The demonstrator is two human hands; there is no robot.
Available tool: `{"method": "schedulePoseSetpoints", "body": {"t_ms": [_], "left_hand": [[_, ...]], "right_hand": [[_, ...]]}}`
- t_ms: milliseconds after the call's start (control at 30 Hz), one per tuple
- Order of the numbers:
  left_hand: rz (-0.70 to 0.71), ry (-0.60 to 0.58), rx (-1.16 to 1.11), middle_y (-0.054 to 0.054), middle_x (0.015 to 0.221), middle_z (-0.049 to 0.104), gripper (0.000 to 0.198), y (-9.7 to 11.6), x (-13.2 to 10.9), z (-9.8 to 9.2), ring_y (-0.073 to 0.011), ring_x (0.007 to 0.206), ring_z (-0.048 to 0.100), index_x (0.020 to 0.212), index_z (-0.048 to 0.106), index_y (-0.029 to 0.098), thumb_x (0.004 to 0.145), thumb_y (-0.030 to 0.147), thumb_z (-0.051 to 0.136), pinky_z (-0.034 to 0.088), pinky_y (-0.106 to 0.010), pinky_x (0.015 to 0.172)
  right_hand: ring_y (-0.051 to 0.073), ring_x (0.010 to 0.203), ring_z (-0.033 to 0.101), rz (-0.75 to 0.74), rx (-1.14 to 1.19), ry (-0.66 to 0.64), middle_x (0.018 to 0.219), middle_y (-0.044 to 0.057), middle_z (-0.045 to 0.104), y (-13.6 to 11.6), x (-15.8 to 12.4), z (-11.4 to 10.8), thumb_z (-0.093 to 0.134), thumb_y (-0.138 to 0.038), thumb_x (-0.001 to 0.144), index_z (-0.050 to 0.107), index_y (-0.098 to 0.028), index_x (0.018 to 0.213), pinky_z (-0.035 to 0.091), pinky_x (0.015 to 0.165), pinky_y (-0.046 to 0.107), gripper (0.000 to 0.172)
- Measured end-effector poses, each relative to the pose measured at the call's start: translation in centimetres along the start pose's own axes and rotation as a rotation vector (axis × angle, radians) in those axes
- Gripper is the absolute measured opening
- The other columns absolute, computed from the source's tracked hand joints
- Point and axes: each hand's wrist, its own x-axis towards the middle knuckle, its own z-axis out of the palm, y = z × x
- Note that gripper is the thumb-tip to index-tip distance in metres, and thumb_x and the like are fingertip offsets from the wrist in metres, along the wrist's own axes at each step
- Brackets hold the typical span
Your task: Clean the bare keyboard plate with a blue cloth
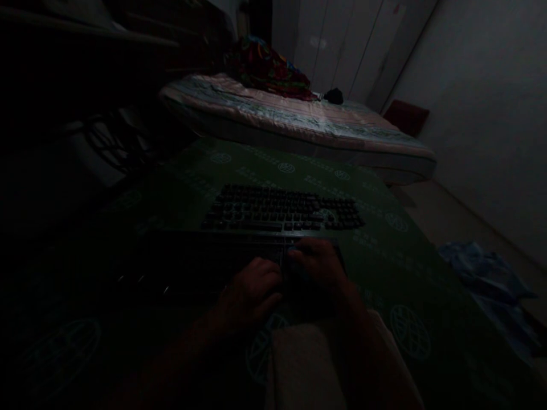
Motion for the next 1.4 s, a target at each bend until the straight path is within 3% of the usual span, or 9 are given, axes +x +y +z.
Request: {"method": "schedulePoseSetpoints", "body": {"t_ms": [200, 767, 933, 1033, 1133, 1233, 1400], "left_hand": [[-0.005, -0.005, 0.003, -0.005, 0.094, 0.057, 0.005, 0.1, 0.0, 0.0, -0.0207, 0.089, 0.048, 0.081, 0.055, 0.017, 0.078, 0.017, 0.059, 0.041, -0.033, 0.075], [-0.018, -0.02, 0.008, -0.005, 0.095, 0.058, 0.004, 0.3, 0.0, -0.2, -0.0211, 0.09, 0.048, 0.081, 0.055, 0.018, 0.079, 0.017, 0.058, 0.043, -0.034, 0.077], [-0.035, -0.013, -0.002, -0.005, 0.094, 0.057, 0.003, 0.3, 0.0, -0.3, -0.021, 0.09, 0.048, 0.081, 0.055, 0.018, 0.08, 0.017, 0.057, 0.043, -0.035, 0.077], [-0.025, -0.022, 0.005, -0.005, 0.094, 0.057, 0.003, 0.3, 0.1, -0.2, -0.0207, 0.088, 0.047, 0.081, 0.055, 0.017, 0.079, 0.017, 0.058, 0.043, -0.034, 0.075], [-0.014, -0.023, 0.017, -0.005, 0.095, 0.057, 0.003, 0.2, 0.1, -0.2, -0.0208, 0.089, 0.047, 0.082, 0.056, 0.017, 0.08, 0.018, 0.058, 0.042, -0.034, 0.076], [-0.014, -0.021, 0.021, -0.005, 0.095, 0.057, 0.003, 0.2, 0.1, -0.2, -0.0207, 0.089, 0.047, 0.082, 0.056, 0.016, 0.08, 0.017, 0.057, 0.042, -0.034, 0.076], [-0.024, -0.023, 0.025, -0.005, 0.094, 0.057, 0.004, 0.3, 0.1, -0.3, -0.0206, 0.089, 0.048, 0.082, 0.055, 0.017, 0.079, 0.017, 0.058, 0.042, -0.033, 0.075]], "right_hand": [[0.017, 0.062, 0.062, 0.006, 0.006, 0.058, 0.067, 0.003, 0.069, 0.0, 0.0, 0.2, 0.064, -0.036, 0.071, 0.069, -0.018, 0.069, 0.049, 0.059, 0.027, 0.019], [0.016, 0.06, 0.061, 0.046, 0.022, 0.028, 0.065, 0.002, 0.068, -0.2, -0.1, 0.3, 0.065, -0.036, 0.07, 0.068, -0.018, 0.068, 0.048, 0.055, 0.025, 0.018], [0.017, 0.063, 0.064, 0.008, -0.013, 0.171, 0.068, 0.003, 0.07, -0.4, -0.2, -0.4, 0.066, -0.036, 0.07, 0.07, -0.02, 0.07, 0.05, 0.059, 0.028, 0.017], [0.019, 0.066, 0.065, 0.092, 0.002, 0.344, 0.072, 0.004, 0.071, -0.4, -0.5, -2.0, 0.068, -0.038, 0.068, 0.071, -0.019, 0.073, 0.051, 0.057, 0.028, 0.02], [0.021, 0.065, 0.065, 0.162, 0.02, 0.415, 0.069, 0.005, 0.071, -0.6, -0.7, -3.4, 0.07, -0.039, 0.066, 0.071, -0.018, 0.072, 0.05, 0.055, 0.029, 0.022], [0.021, 0.067, 0.065, 0.168, 0.021, 0.39, 0.07, 0.005, 0.071, -0.9, -0.8, -3.2, 0.07, -0.038, 0.065, 0.071, -0.018, 0.07, 0.051, 0.056, 0.029, 0.02], [0.018, 0.065, 0.064, 0.074, 0.01, 0.21, 0.067, 0.003, 0.07, -0.8, -0.7, -1.0, 0.066, -0.036, 0.069, 0.07, -0.02, 0.068, 0.05, 0.058, 0.027, 0.017]]}}
